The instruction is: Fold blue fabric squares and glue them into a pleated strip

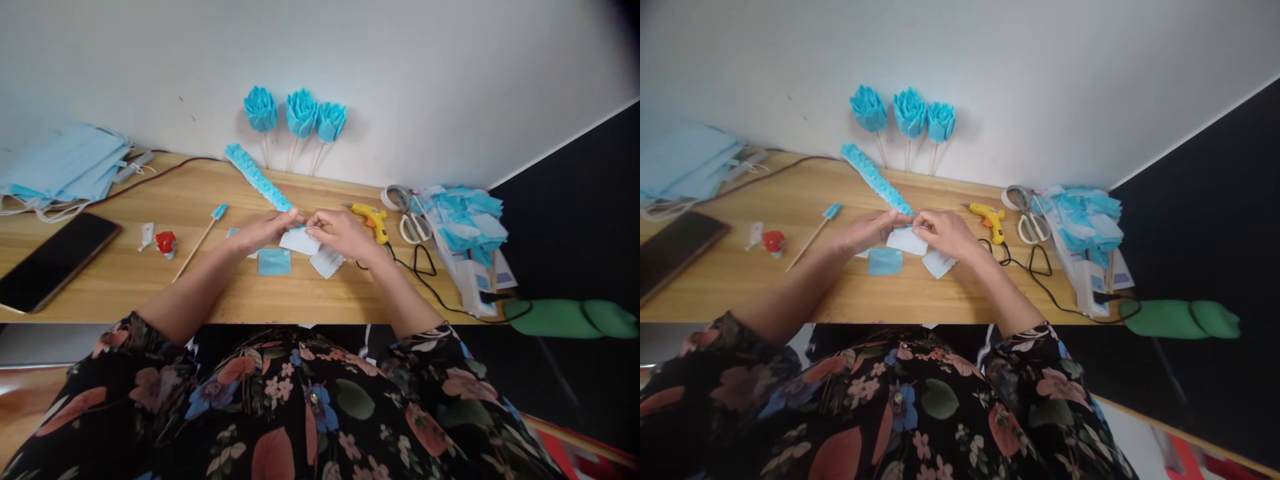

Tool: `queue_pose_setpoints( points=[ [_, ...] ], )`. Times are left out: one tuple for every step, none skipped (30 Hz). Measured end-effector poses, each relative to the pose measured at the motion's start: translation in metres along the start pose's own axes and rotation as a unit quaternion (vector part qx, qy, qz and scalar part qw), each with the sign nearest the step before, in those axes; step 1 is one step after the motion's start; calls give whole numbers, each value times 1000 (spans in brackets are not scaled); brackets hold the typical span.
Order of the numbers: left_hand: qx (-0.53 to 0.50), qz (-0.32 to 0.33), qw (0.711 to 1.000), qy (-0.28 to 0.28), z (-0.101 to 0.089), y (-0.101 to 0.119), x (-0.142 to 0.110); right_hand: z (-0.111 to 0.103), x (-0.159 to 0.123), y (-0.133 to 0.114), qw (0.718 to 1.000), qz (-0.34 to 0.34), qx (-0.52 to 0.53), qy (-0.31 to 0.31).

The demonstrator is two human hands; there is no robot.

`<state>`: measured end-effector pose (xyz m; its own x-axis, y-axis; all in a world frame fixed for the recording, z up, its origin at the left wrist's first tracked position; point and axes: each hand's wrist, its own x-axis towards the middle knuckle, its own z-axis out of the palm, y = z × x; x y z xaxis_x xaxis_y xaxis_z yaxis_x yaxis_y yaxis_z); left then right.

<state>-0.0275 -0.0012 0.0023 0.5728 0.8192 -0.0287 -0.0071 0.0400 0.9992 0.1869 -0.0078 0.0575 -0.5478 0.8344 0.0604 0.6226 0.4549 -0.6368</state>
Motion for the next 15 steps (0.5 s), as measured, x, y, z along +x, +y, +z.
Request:
queue_pose_setpoints(
  points=[
    [-18, -1, 1000, -3, -1, 0, 0, 2, 3, 2, 1000, 7, 14, 15],
    [-36, -3, 999, 0, -1, -1, 1, 4, 7, 5, 999, 11, 36, 29],
    [-52, -5, 999, 8, -2, 0, 1, 7, 10, 8, 997, 14, 68, 46],
    [-64, -4, 998, 23, -1, 0, 1, 10, 14, 12, 992, 19, 106, 63],
    [-77, -3, 996, 42, 0, 0, 2, 14, 18, 16, 985, 22, 149, 80],
    [-92, 0, 994, 66, 1, 1, 2, 19, 22, 20, 975, 27, 194, 102],
    [-112, 1, 990, 89, 2, 1, 3, 24, 27, 24, 964, 32, 232, 126],
    [-136, 2, 984, 112, 3, 1, 4, 29, 31, 26, 954, 36, 261, 144],
    [-162, 1, 978, 134, 3, 1, 5, 34, 34, 28, 943, 39, 289, 158],
    [-188, 0, 969, 157, 3, 1, 6, 38, 37, 29, 935, 41, 313, 161],
    [-211, 0, 960, 182, 3, 2, 7, 42, 38, 30, 930, 38, 333, 154],
    [-230, 1, 951, 206, 2, 2, 8, 45, 39, 30, 926, 33, 350, 137],
    [-244, 4, 943, 227, 0, 3, 9, 47, 38, 30, 924, 26, 365, 112],
    [-254, 7, 936, 244, -1, 3, 9, 48, 36, 30, 922, 17, 378, 85],
    [-260, 7, 933, 248, -3, 5, 9, 47, 34, 31, 919, 7, 389, 65]
  ],
)
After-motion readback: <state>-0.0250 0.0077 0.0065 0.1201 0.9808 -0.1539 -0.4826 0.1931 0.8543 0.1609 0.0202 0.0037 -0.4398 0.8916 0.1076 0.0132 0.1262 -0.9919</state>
